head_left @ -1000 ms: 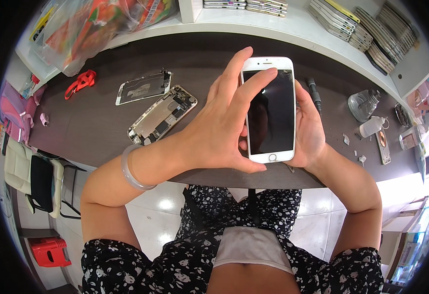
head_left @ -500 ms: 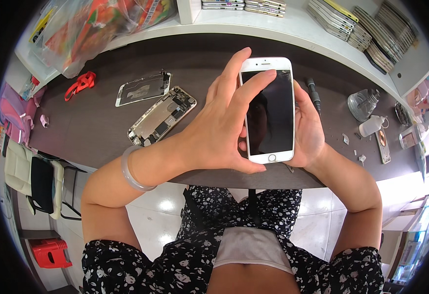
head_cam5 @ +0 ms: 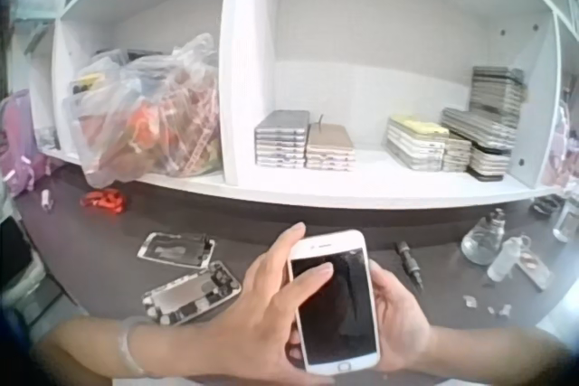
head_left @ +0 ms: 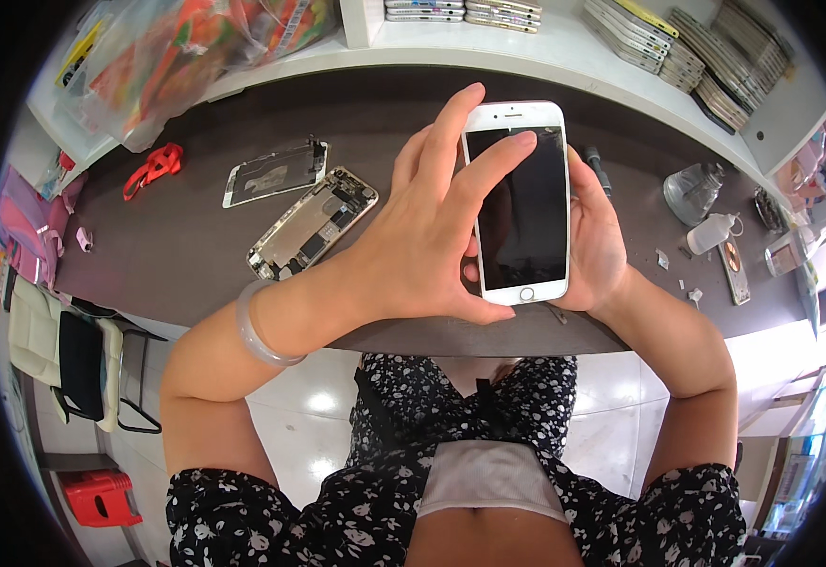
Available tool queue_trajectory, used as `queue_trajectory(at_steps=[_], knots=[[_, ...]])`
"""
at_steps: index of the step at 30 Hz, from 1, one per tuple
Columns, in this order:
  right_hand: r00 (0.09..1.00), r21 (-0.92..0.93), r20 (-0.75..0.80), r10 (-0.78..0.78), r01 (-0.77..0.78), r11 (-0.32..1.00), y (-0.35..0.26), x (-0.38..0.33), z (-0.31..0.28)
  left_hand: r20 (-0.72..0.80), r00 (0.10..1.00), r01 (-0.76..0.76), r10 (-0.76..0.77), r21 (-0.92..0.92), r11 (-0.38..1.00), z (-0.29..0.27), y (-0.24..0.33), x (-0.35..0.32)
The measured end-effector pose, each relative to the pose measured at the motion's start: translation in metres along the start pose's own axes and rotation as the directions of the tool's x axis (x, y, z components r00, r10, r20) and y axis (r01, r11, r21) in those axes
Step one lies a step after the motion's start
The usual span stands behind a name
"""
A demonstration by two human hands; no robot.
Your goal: The person picks up a white smartphone, connects it to a charging cable, and observes the screen. They then move to a shelf, pick up several smartphones, and place them back. The person continues to handle and inspect multiple smartphones throughout the clip.
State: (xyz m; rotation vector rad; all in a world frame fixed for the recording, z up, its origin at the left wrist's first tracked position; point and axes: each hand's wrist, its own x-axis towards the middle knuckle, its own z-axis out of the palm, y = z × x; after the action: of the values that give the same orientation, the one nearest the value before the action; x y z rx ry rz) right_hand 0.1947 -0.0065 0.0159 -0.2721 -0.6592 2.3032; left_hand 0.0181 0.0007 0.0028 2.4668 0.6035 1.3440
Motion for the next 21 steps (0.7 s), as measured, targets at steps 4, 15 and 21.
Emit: queue_trajectory(at_steps=[4, 15, 21], knots=[[1.000, 0.020, -0.010, 0.011, -0.011, 1.000, -0.001, 0.001, 0.004, -0.004, 1.000, 0.006, -0.006, -0.002, 1.000, -0.001, 0.000, 0.000], [0.997, 0.036, -0.073, -0.002, 0.004, 0.999, 0.003, -0.002, 0.003, -0.009, 0.999, 0.036, -0.038, -0.174, 0.984, 0.000, -0.005, -0.007], [0.986, 0.033, -0.168, 0.007, -0.002, 0.999, -0.007, -0.004, 0.018, -0.065, 0.998, -0.008, 0.001, -0.106, 0.994, -0.002, -0.005, 0.003]])
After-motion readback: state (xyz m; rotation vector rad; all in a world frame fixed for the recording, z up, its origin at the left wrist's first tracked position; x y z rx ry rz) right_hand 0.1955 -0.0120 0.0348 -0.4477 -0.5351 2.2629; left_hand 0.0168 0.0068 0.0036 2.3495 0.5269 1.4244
